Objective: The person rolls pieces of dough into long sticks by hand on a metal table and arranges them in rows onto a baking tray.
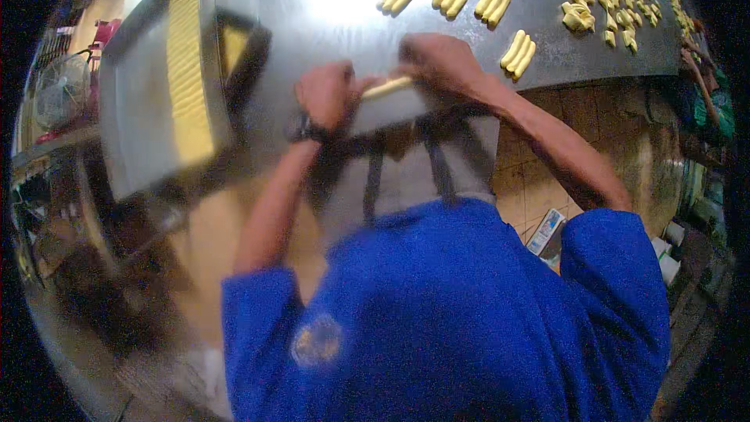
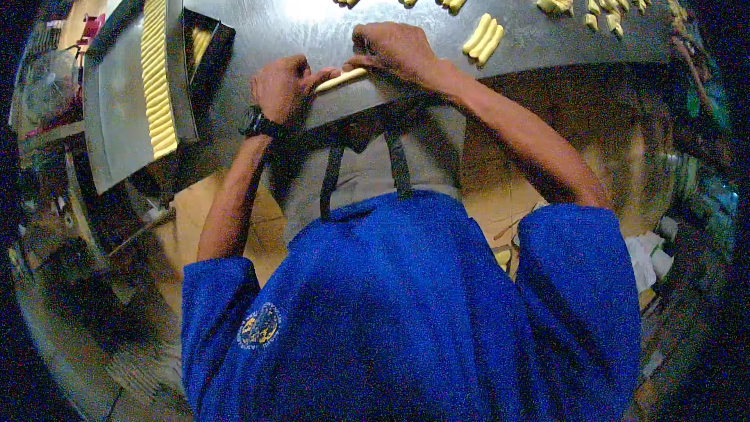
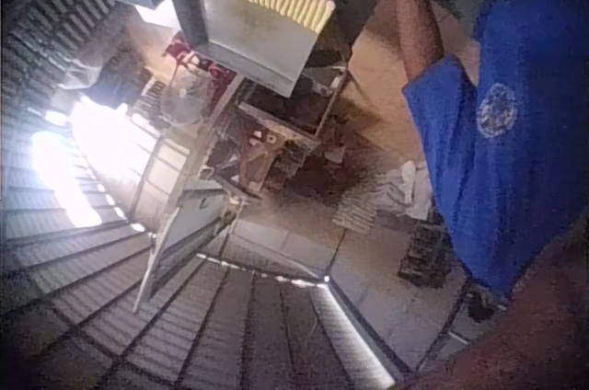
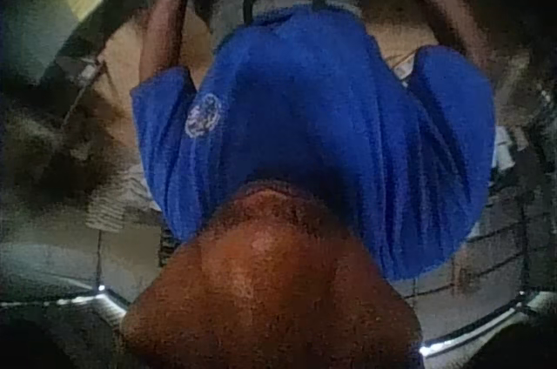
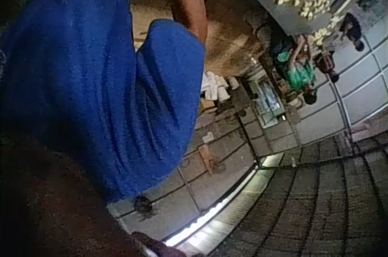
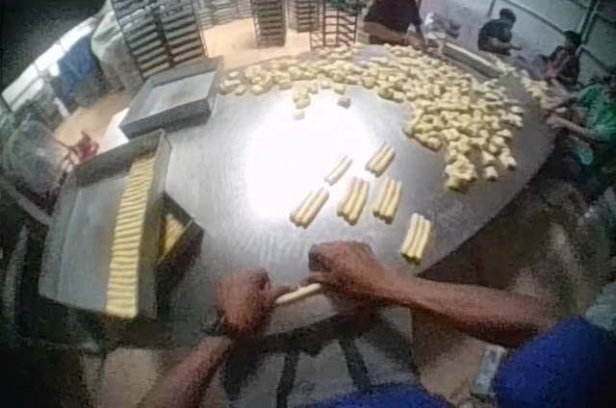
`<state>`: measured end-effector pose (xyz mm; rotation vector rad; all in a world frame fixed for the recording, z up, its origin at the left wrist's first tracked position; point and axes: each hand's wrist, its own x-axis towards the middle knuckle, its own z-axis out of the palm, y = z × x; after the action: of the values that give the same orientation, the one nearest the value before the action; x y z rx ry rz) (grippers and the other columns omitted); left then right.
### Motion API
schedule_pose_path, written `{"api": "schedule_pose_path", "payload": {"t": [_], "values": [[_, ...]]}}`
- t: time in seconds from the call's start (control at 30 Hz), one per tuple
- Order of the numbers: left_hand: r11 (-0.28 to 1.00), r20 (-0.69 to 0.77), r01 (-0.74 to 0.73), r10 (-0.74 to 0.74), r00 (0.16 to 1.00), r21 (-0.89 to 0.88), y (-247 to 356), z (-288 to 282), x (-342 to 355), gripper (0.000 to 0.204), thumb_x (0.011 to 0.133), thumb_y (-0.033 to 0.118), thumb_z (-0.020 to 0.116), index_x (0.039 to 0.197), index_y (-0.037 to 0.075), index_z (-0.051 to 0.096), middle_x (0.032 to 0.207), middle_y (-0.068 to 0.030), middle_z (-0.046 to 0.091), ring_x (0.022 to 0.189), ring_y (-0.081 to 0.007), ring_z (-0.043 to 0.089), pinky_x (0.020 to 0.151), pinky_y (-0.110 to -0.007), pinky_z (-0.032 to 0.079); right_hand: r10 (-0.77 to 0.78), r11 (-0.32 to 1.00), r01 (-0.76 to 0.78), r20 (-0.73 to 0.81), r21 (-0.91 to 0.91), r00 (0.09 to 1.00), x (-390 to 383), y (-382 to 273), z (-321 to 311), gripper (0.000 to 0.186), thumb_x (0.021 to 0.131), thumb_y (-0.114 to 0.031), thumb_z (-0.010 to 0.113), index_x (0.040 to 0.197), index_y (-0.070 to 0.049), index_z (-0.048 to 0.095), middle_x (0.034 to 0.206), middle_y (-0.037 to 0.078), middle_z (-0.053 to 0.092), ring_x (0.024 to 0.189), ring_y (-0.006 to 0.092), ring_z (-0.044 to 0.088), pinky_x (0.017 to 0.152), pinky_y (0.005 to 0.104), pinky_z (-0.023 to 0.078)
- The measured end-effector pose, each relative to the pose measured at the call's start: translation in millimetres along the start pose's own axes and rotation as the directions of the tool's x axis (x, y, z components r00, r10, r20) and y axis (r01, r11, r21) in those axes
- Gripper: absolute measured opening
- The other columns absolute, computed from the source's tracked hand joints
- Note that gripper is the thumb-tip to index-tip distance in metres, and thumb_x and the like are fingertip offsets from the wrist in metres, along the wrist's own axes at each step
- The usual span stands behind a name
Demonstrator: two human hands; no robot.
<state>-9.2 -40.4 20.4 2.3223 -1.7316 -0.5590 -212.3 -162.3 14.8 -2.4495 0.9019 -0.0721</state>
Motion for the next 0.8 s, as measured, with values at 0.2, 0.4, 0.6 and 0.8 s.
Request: {"api": "schedule_pose_path", "payload": {"t": [0.2,0.4,0.6,0.8], "values": [[0.999,0.053,0.035,-0.035,0.998,-0.005,-2,-3,5,0.069,0.069,0.078,0.07,0.072,0.009,0.068,0.068,-0.0133,0.067,0.064,-0.0305,0.067,0.061,-0.043,0.051,-0.041,0.999,0.042,-0.096,0.006,0.995,0,2,6,0.042,0.083,-0.051,0.072,0.096,-0.012,0.066,0.09,0.012,0.069,0.084,0.0334,0.067,0.072,0.0447,0.051],[0.999,-0.003,0.021,-0.021,1.0,0.048,0,-1,7,0.068,0.068,0.077,0.071,0.072,0.009,0.067,0.067,-0.0116,0.067,0.063,-0.0284,0.066,0.06,-0.043,0.05,-0.01,1.0,0.008,-0.083,-0.021,0.997,4,6,8,0.054,0.079,-0.062,0.07,0.1,-0.013,0.067,0.089,0.011,0.071,0.086,0.0336,0.069,0.071,0.0472,0.053],[0.998,0.072,0.055,-0.052,0.996,-0.033,-5,-13,10,0.065,0.07,0.073,0.072,0.075,0.008,0.069,0.07,-0.0138,0.068,0.064,-0.0306,0.066,0.062,-0.044,0.05,0.043,0.998,-0.045,-0.028,-0.048,0.999,12,5,3,0.054,0.077,-0.064,0.071,0.097,-0.014,0.068,0.087,0.009,0.071,0.083,0.0326,0.07,0.069,0.0456,0.053],[0.996,0.017,0.078,-0.079,0.997,0.051,-14,-1,7,0.064,0.07,0.07,0.074,0.076,0.006,0.069,0.072,-0.0165,0.067,0.064,-0.0331,0.064,0.062,-0.045,0.049,-0.048,0.997,0.044,-0.067,-0.06,0.997,9,5,8,0.053,0.078,-0.063,0.069,0.092,-0.012,0.066,0.085,0.011,0.07,0.08,0.0335,0.069,0.068,0.0457,0.052]]}}
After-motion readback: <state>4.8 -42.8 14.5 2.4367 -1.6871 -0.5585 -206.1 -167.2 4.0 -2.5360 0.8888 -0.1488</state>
